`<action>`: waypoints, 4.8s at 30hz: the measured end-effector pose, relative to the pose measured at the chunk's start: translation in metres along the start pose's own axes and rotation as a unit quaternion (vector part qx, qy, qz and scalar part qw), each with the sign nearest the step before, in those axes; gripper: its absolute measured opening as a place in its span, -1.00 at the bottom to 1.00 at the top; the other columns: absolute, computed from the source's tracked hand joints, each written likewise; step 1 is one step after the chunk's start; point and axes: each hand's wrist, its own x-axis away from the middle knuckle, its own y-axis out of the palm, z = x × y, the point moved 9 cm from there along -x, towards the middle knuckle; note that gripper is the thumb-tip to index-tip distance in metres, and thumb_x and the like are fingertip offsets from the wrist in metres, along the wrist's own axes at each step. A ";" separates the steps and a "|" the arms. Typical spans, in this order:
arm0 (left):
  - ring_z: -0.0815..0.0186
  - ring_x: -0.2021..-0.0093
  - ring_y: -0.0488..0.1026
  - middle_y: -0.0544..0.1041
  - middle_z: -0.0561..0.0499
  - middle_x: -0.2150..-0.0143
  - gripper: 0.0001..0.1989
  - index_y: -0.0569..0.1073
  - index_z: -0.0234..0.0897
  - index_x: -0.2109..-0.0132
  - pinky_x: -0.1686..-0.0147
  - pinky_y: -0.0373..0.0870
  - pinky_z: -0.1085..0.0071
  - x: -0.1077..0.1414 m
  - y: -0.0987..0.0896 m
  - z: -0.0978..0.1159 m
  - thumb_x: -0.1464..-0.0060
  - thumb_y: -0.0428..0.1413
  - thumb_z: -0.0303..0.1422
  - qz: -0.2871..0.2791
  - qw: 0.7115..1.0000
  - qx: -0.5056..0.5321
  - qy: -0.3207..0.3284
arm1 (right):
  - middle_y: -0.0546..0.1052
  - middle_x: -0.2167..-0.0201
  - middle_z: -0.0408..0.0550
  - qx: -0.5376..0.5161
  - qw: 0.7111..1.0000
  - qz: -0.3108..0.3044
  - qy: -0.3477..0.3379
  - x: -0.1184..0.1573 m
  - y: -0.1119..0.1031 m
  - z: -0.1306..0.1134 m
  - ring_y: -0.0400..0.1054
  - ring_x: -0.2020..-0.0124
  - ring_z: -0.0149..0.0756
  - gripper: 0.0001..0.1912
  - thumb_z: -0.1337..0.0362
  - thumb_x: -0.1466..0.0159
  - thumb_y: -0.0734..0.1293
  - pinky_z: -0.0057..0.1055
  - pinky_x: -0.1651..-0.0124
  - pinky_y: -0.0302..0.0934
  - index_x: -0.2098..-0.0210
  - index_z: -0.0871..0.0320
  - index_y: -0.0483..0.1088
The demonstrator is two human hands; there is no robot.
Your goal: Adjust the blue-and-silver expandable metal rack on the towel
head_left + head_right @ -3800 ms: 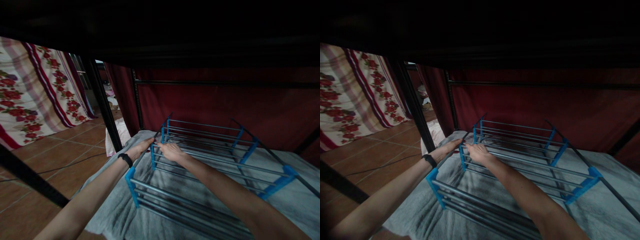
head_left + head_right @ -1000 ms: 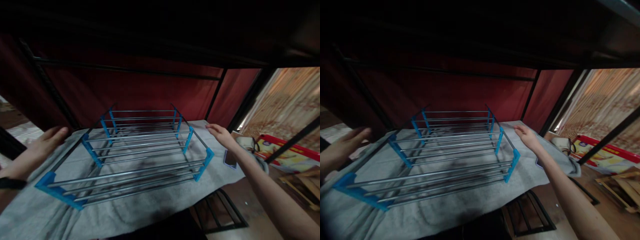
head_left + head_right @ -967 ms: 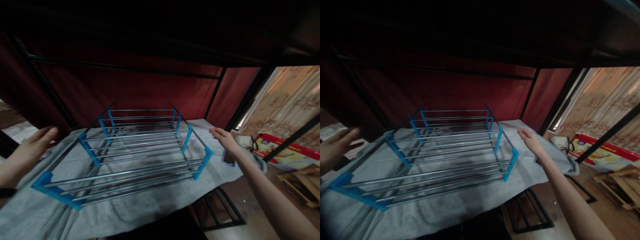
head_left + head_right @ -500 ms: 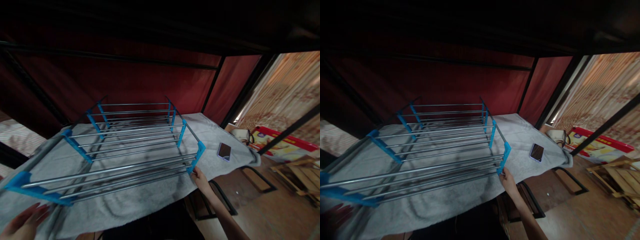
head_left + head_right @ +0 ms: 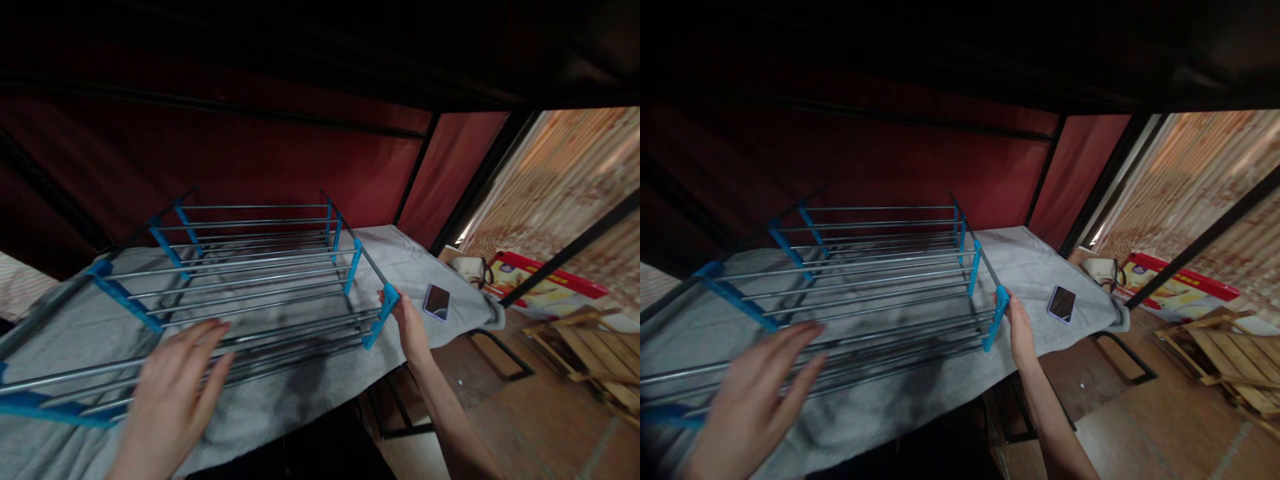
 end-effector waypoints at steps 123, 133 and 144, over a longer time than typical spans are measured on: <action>0.23 0.25 0.52 0.53 -0.06 0.25 -0.72 0.37 -0.31 0.08 0.33 0.43 0.31 -0.063 0.089 0.095 -0.36 -0.14 -0.23 -0.139 0.976 -0.089 0.142 | 0.47 0.35 -0.03 -0.064 0.993 -0.020 0.098 -0.023 0.015 0.019 0.29 0.43 -0.30 -0.69 -0.04 -0.14 0.32 -0.32 0.47 0.17 0.40 0.09 0.46; 0.27 -0.24 0.27 0.40 -0.04 -0.22 -0.58 0.28 -0.22 -0.23 -0.29 0.13 0.26 0.049 0.129 0.098 -0.26 -0.04 -0.50 -0.168 0.956 -0.043 0.235 | 0.53 0.36 -0.05 -0.092 0.993 -0.055 0.056 -0.014 0.028 -0.002 0.42 0.24 -0.17 -0.37 -0.28 -0.19 0.19 -0.27 0.19 0.29 0.19 0.16 0.44; 0.18 -0.15 0.38 0.44 -0.16 -0.16 -0.59 0.32 -0.24 -0.23 -0.21 0.24 0.12 0.077 0.214 0.001 -0.29 -0.11 -0.45 -0.221 0.975 -0.013 0.003 | 0.50 0.37 -0.11 0.179 0.984 -0.010 0.002 0.038 -0.031 0.122 0.35 0.26 -0.19 -0.78 0.19 -0.03 0.27 -0.20 0.06 0.23 0.33 0.10 0.40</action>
